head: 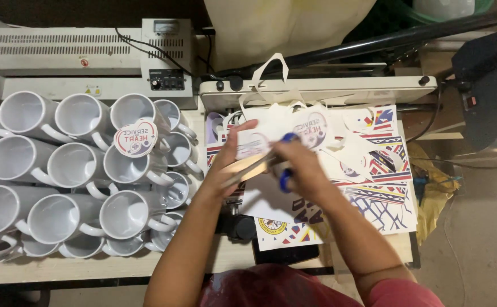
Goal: Cutting out circular printed mug designs from a paper sheet using scissors.
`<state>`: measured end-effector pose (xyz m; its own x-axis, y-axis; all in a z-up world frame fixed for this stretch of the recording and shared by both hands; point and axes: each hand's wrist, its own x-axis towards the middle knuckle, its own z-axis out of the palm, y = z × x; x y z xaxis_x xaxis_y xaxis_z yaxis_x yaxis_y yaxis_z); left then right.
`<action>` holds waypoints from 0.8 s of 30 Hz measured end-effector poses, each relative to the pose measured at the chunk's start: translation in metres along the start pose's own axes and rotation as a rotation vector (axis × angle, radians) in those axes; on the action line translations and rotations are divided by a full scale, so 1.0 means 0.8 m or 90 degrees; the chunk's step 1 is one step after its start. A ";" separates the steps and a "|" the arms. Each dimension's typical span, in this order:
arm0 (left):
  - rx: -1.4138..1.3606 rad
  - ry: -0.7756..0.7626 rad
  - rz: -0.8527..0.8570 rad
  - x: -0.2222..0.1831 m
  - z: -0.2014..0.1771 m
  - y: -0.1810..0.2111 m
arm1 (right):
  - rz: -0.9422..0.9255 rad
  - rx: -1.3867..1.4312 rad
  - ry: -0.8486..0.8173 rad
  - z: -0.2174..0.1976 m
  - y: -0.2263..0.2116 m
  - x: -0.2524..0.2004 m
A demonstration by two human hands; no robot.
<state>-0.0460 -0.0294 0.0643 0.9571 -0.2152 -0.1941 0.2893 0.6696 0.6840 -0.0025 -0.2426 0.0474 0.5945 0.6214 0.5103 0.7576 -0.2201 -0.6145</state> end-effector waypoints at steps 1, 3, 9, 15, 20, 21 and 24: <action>0.001 0.003 0.002 -0.008 -0.006 0.005 | -0.002 0.003 -0.001 0.013 -0.008 0.007; 0.034 0.114 0.069 -0.025 -0.020 0.013 | -0.010 -0.041 -0.072 0.041 -0.026 0.020; 0.229 0.233 0.272 -0.036 -0.070 -0.001 | 0.146 0.132 -0.014 0.059 -0.048 0.026; 0.297 0.415 0.403 -0.038 -0.062 0.021 | 0.370 0.446 0.015 0.063 -0.018 -0.040; 0.302 0.437 0.454 -0.025 -0.037 0.009 | 0.410 0.620 -0.098 0.062 -0.031 -0.063; 0.294 0.423 0.457 -0.021 -0.029 0.005 | 0.405 0.640 -0.133 0.063 -0.035 -0.065; 0.282 0.388 0.477 -0.017 -0.001 -0.006 | 0.386 0.650 -0.183 0.064 -0.060 -0.045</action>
<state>-0.0607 -0.0292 0.0633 0.7705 0.6203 0.1470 -0.2924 0.1389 0.9461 -0.0741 -0.2164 0.0276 0.5990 0.7950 -0.0959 -0.2586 0.0787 -0.9628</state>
